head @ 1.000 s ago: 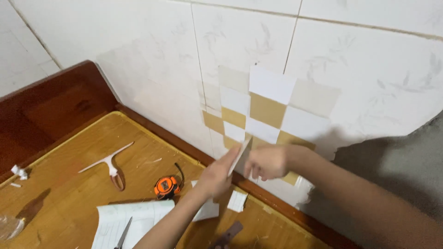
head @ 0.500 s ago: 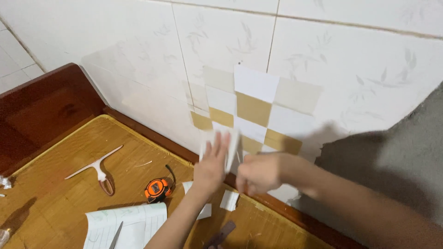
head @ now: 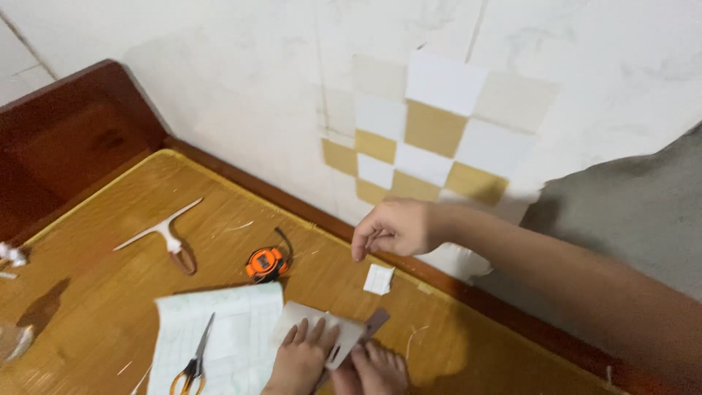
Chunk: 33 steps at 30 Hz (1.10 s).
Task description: Cutting small squares of adhesive paper and applying them to a wall in a decorative checkered pattern
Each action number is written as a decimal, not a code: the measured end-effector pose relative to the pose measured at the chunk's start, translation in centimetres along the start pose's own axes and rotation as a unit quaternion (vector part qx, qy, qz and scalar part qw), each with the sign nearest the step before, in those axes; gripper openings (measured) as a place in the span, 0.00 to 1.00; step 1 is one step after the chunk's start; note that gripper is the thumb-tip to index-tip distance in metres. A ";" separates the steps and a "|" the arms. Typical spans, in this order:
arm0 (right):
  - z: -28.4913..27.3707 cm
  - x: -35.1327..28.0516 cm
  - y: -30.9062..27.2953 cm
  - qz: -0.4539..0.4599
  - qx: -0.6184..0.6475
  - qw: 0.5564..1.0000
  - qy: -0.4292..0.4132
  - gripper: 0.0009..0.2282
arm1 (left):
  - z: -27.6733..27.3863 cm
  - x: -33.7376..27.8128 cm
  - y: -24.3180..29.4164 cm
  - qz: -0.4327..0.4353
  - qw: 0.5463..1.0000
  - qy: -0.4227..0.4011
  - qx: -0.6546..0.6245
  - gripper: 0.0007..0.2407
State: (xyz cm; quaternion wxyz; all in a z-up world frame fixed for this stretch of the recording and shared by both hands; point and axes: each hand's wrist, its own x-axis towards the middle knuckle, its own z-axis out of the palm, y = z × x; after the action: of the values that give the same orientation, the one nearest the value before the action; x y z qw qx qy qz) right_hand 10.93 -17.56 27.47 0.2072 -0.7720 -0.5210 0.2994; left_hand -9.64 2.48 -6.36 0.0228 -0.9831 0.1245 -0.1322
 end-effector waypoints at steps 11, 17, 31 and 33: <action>11.3 9.5 -5.6 -0.263 -0.163 0.951 -0.023 0.23 | -12.6 -1.8 -1.6 -0.350 0.260 0.177 -0.882 0.17; 16.6 13.0 -6.2 -0.308 -0.280 0.908 0.043 0.28 | -10.6 -4.0 -4.0 -0.313 0.198 0.291 -0.882 0.10; 22.2 19.1 -4.5 -0.309 -0.368 0.872 0.097 0.34 | -11.6 -5.9 -9.4 -0.415 0.229 0.359 -0.804 0.06; 23.8 19.5 -3.1 -0.311 -0.378 0.866 0.106 0.29 | -10.7 -6.8 -9.6 -0.420 0.263 0.374 -0.784 0.05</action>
State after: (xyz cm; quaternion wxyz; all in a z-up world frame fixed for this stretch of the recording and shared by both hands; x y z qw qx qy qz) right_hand -1.89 1.90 7.18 0.0362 -0.6165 -0.7820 -0.0843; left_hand -16.54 13.30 3.00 -0.8666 -0.2793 -0.2679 -0.3149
